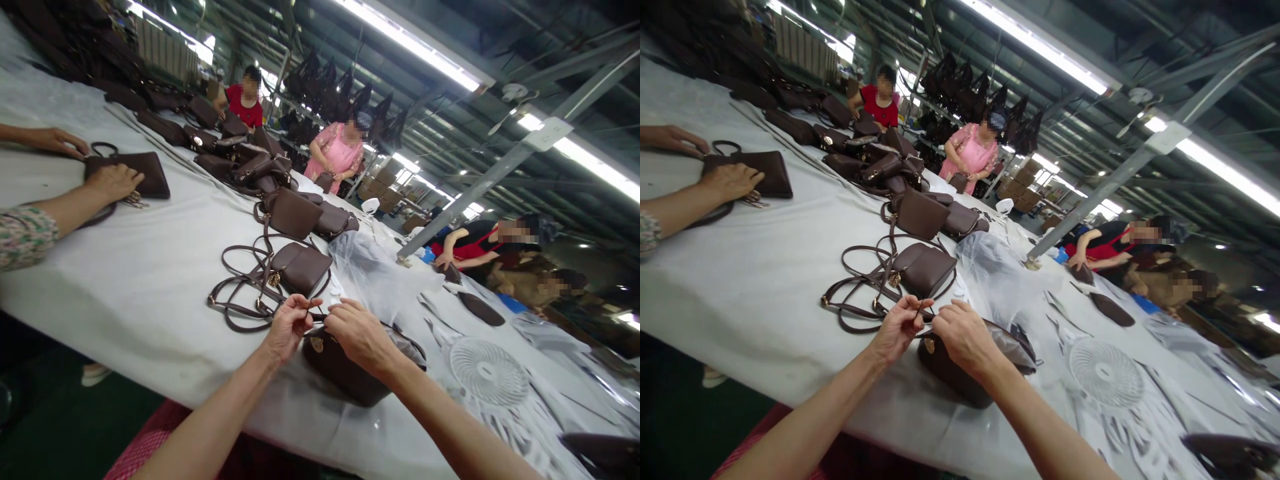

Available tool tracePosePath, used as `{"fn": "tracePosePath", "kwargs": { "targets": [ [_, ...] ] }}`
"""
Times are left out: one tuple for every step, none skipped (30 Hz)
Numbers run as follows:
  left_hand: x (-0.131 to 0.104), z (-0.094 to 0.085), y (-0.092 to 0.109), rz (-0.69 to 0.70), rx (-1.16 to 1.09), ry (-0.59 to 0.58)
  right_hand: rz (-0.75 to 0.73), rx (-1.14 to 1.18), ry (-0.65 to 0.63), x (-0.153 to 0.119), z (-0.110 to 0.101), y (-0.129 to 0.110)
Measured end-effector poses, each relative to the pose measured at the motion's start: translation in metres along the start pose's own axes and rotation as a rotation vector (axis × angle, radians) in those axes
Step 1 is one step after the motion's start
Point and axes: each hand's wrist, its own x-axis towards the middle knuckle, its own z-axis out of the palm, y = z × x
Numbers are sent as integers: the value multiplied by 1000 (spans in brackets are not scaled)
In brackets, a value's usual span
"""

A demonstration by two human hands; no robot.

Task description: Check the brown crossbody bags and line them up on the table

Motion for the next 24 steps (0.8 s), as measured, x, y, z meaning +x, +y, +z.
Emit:
{"fn": "tracePosePath", "kwargs": {
  "targets": [
    [1, -1, 0, -14, -28, 12, 98, 73, 56, 0, 1, -1],
    [2, -2, 0, -27, -59, 25, 195, 161, 106, 1, 0, -1],
    [4, -3, -1, -37, -90, 39, 272, 260, 145, 3, -1, -2],
    [5, -4, -1, -42, -117, 50, 317, 360, 165, 6, -2, -4],
    [6, -6, -2, -45, -140, 55, 332, 443, 164, 10, -4, -6],
    [7, -7, -3, -51, -157, 53, 332, 496, 149, 14, -6, -8],
    [8, -9, -3, -58, -171, 49, 327, 519, 126, 19, -7, -12],
    [9, -10, -4, -67, -182, 43, 324, 516, 102, 24, -9, -15],
    [9, -11, -5, -72, -197, 44, 326, 500, 84, 28, -10, -17],
    [9, -13, -5, -78, -217, 51, 332, 486, 76, 32, -10, -19],
    [10, -14, -6, -81, -237, 64, 340, 487, 77, 36, -10, -20],
    [10, -15, -7, -82, -255, 80, 348, 510, 87, 39, -10, -19],
    [10, -17, -7, -81, -271, 94, 349, 549, 106, 42, -9, -17],
    [10, -18, -7, -83, -283, 105, 346, 591, 133, 44, -9, -14],
    [9, -19, -6, -88, -290, 113, 342, 623, 163, 46, -9, -11],
    [9, -20, -5, -93, -296, 119, 333, 635, 179, 47, -10, -7],
    [9, -21, -4, -96, -305, 125, 323, 619, 168, 49, -11, -4],
    [9, -22, -2, -97, -311, 127, 316, 569, 128, 51, -12, -3],
    [10, -22, -1, -92, -316, 126, 320, 493, 64, 53, -14, -3],
    [10, -23, 0, -77, -319, 126, 332, 401, -9, 56, -16, -5],
    [10, -23, 1, -56, -320, 128, 345, 305, -82, 60, -18, -9],
    [11, -24, 1, -34, -320, 132, 356, 217, -145, 63, -19, -13],
    [11, -25, 1, -12, -318, 140, 362, 144, -193, 67, -20, -17],
    [12, -26, 0, 6, -310, 149, 361, 86, -233, 71, -21, -21]
  ]
}}
